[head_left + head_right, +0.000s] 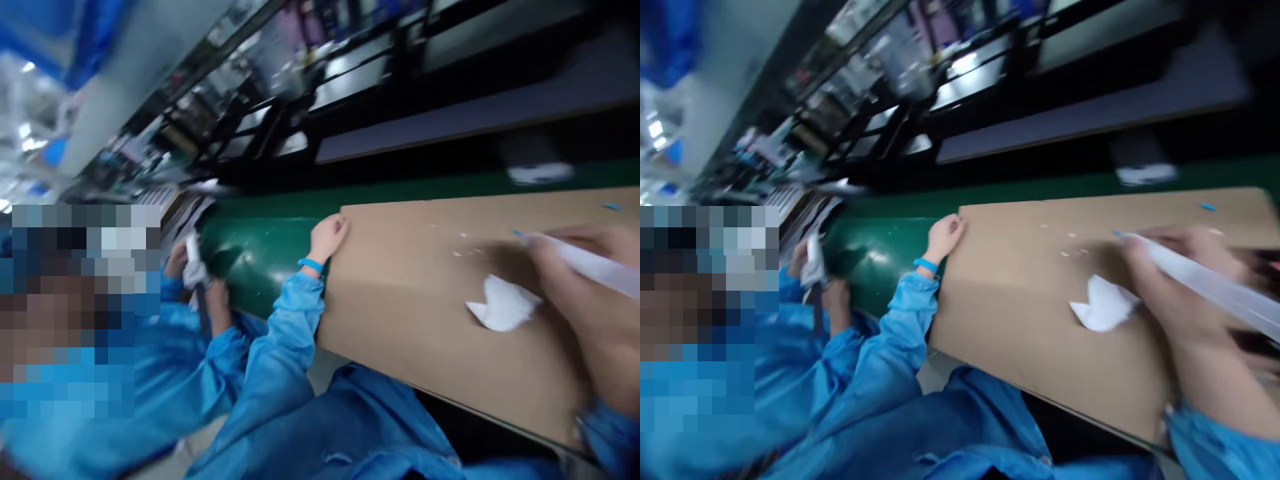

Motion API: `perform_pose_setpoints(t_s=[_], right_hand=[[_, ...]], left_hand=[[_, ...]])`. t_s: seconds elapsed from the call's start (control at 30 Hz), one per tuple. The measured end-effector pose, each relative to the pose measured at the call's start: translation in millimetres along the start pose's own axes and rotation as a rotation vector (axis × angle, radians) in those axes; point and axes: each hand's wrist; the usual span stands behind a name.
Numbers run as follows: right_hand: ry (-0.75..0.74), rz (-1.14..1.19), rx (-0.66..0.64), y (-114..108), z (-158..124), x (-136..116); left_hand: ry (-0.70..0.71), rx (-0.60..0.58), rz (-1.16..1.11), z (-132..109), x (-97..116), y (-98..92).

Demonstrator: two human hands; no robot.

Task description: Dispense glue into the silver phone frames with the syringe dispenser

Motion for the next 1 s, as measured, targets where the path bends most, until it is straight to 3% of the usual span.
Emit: perform_pose_setpoints(t_s=[0.1, 0.23, 0.47, 1.0], right_hand=[[0.098, 0.198, -0.077, -15, -1, 4], [0.201, 0.297, -0.101, -16, 9, 0], [0.208, 0.366, -0.243, -17, 3, -6], [0.365, 0.304, -0.213, -4, 14, 5]], left_hand=[[-0.003, -0.001, 0.031, 3, 3, -3.9], [0.001, 0.013, 0.041, 8, 1, -1.8], [-0.028, 0.018, 0.046, 3, 1, 0.1], [-0.025, 0.026, 0.026, 3, -2, 1.2]])
Point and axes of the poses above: each hand's wrist, its own z-axis towards the middle knuckle, its own y-axis out of the palm, x = y × z, and after that the axes turned 9 degrees about y, right-handed
